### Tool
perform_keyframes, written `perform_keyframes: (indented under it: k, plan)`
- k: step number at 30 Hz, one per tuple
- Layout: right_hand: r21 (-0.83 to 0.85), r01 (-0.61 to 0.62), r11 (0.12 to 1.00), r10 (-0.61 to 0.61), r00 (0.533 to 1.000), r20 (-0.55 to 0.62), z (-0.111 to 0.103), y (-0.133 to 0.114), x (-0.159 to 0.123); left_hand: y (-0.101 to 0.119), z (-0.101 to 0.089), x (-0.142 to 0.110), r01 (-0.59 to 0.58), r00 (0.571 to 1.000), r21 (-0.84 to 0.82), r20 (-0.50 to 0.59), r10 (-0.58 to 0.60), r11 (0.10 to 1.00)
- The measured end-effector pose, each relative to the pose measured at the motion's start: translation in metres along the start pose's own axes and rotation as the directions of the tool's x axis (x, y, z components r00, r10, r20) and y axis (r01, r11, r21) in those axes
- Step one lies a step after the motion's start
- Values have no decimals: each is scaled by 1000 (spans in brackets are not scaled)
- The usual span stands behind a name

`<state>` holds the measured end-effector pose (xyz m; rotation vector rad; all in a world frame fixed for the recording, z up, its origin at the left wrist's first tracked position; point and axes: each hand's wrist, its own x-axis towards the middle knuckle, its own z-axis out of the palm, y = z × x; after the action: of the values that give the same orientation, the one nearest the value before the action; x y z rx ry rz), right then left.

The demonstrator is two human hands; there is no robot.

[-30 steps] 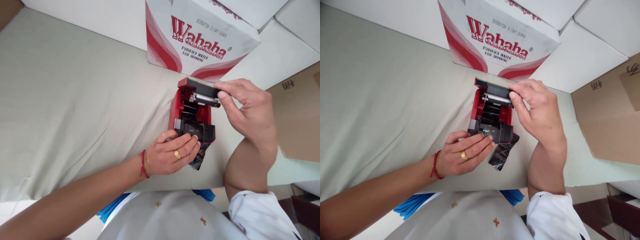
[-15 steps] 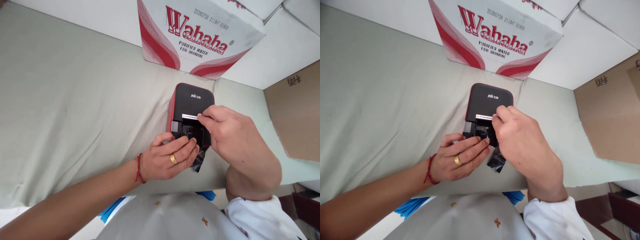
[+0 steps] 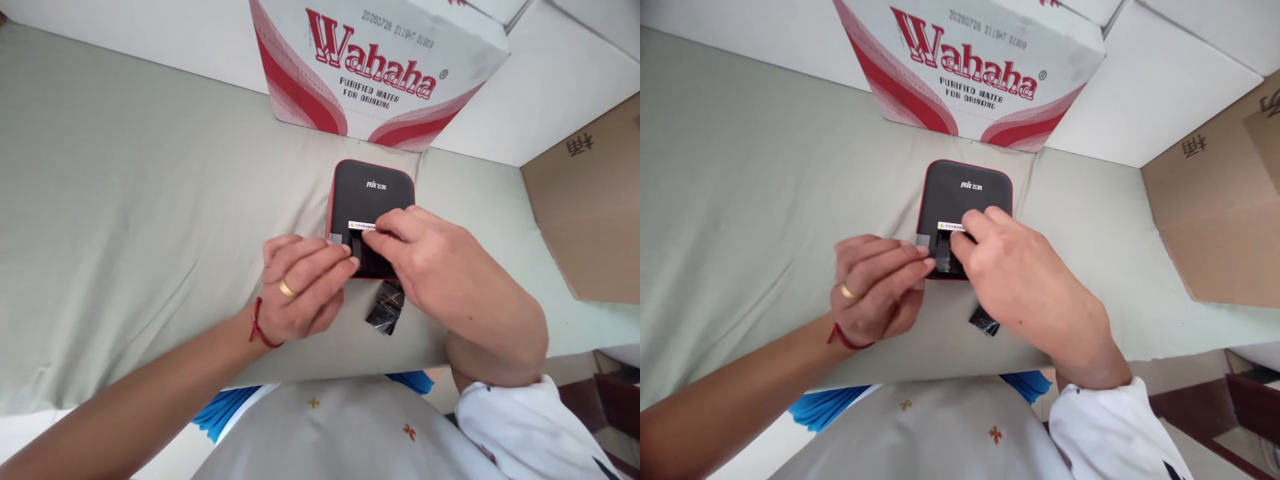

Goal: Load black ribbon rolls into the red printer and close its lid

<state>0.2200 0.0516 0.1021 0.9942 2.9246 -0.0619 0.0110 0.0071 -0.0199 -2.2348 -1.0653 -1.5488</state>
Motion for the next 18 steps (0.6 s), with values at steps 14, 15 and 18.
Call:
perform_keyframes:
  k: [14,15,18]
  plan:
    - [73,173,982,-178,981,74,-10,-22,-21,-23,-3,2,40,999,22,8,-40,999]
    - [73,170,983,-175,982,75,-10,-22,-21,-24,-4,1,51,998,27,20,-52,998]
    - [75,163,984,-168,983,68,-8,-20,-20,-25,-7,1,40,999,51,24,-41,998]
